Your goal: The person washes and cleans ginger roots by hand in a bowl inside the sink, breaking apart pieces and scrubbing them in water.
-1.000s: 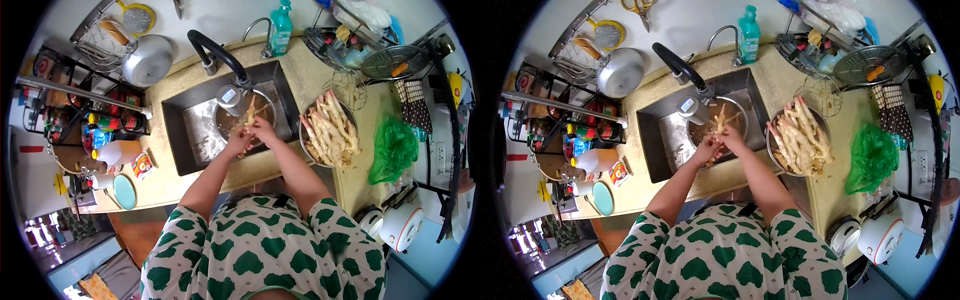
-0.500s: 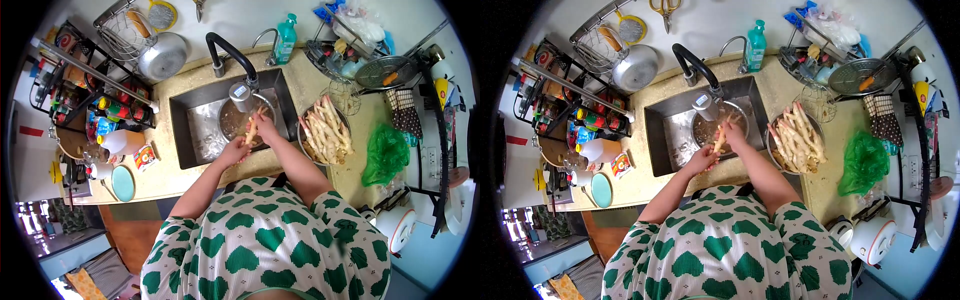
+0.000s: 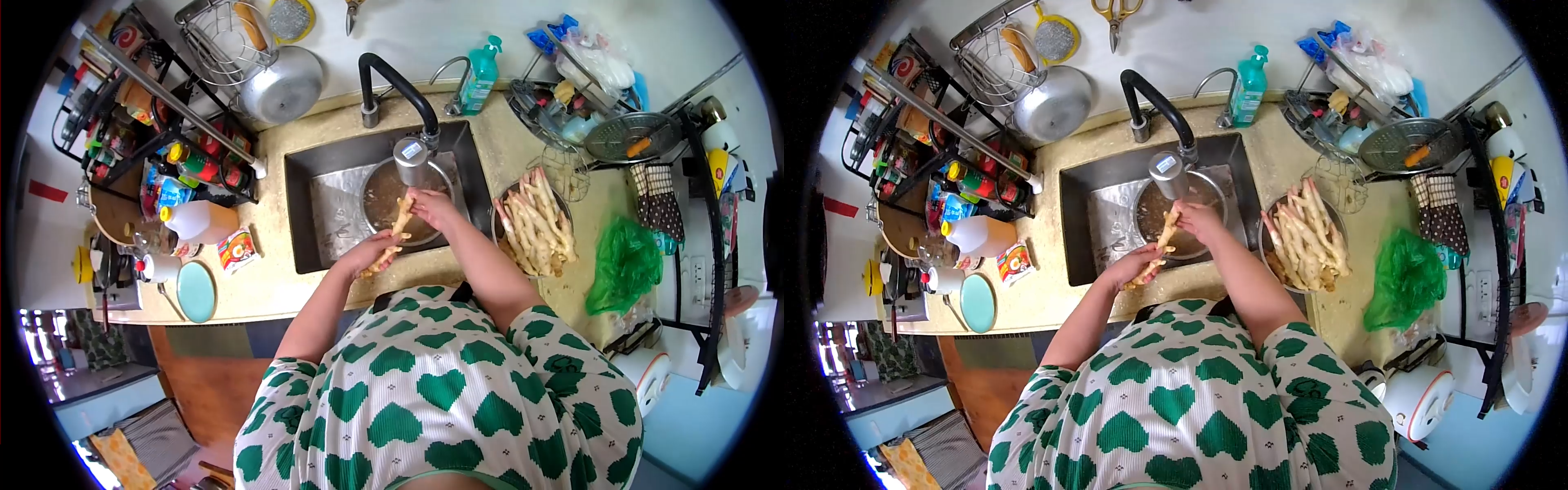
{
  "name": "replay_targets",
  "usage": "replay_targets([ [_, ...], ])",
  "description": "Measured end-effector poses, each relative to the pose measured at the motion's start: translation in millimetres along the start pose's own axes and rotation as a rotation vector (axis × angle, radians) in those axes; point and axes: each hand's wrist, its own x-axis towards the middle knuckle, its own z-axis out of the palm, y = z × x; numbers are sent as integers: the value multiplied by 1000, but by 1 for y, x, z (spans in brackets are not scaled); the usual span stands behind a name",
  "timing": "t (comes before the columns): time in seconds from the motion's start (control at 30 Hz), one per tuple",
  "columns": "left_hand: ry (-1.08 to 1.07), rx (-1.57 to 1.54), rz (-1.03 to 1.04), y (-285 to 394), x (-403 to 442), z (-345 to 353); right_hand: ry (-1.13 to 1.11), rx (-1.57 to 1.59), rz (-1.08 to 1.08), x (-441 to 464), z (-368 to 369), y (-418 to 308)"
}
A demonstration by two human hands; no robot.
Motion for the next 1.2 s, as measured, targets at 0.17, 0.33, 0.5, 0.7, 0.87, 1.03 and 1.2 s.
replay_targets([
  [0.17,-144,-149,10,3,2,-3,14,53,-21,1,-15,1],
  [0.33,-47,80,20,1,6,-3,-22,-22,-18,-14,-3,-6],
  [0.5,61,309,24,1,10,2,73,-102,-47,-16,-6,-6],
  [0.7,118,434,64,4,7,9,149,-127,-35,-13,-11,-8],
  [0.87,4,334,36,12,1,4,40,6,-22,-19,-13,-11],
  [1.03,-162,78,-11,19,-7,-2,-74,59,22,-22,-22,-13],
  [1.2,125,664,104,-3,11,-7,-82,-20,-41,-24,-27,-10],
])
